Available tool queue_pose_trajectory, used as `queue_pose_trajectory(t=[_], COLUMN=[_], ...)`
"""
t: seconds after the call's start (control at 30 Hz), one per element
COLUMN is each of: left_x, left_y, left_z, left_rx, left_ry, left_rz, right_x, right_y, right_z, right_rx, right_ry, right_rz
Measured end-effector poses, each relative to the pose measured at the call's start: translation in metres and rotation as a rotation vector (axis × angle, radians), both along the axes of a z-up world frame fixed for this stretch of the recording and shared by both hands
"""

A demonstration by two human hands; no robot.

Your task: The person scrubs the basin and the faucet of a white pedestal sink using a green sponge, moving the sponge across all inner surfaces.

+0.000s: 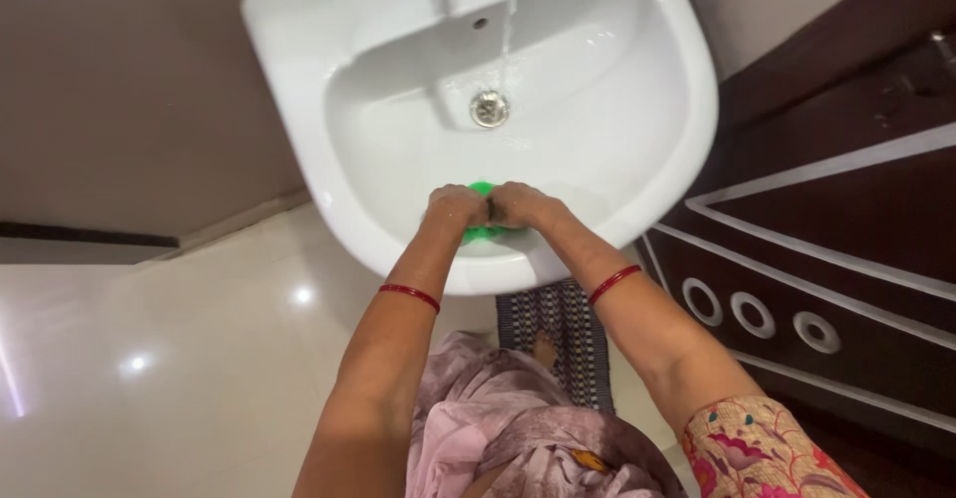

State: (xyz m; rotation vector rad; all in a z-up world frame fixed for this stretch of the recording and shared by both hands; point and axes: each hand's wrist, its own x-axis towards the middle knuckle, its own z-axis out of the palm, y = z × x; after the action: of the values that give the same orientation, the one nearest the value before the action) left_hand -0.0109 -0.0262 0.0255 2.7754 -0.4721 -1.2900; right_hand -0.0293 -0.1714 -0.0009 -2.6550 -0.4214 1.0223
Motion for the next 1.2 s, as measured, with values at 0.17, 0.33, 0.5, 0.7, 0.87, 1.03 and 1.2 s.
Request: queue_pose_trajectory(t=[0.17,0.33,0.5,0.7,0.87,1.03,1.2], left_x=[-0.007,-0.003,0.015,0.011,-0.02,-0.04,-0.05], left_y=[-0.068,-0.148,-0.213,-0.208,-0.133,-0.035,-0.006], left_z=[-0.002,-0.026,-0.05,-0.035,-0.027,-0.029,-0.032], left_rx=[-0.125,-0.315,-0.481,-0.421,-0.118,0.118,0.092], left_ry=[0.078,0.069,-0.077,-0.118,-0.112,-0.166,-0.225], left_rz=[0.088,0.087,0.049,0.134,0.031,0.144,0.137], right_x=[0.004,0.027,0.037,0.031,0.0,-0.019,-0.018], right_y=[-0.06,-0.149,-0.208,-0.205,-0.142,-0.033,-0.02], right_z=[0.028,0.046,0.051,0.028,0.01,-0.006,0.014], right_rx=[-0.228,-0.365,-0.438,-0.43,-0.021,0.029,0.056], right_ry=[0.059,-0.097,-0.403,-0.35,-0.059,-0.003,-0.005], right_rz=[-0.121,-0.039,0.119,0.133,0.059,0.216,0.23])
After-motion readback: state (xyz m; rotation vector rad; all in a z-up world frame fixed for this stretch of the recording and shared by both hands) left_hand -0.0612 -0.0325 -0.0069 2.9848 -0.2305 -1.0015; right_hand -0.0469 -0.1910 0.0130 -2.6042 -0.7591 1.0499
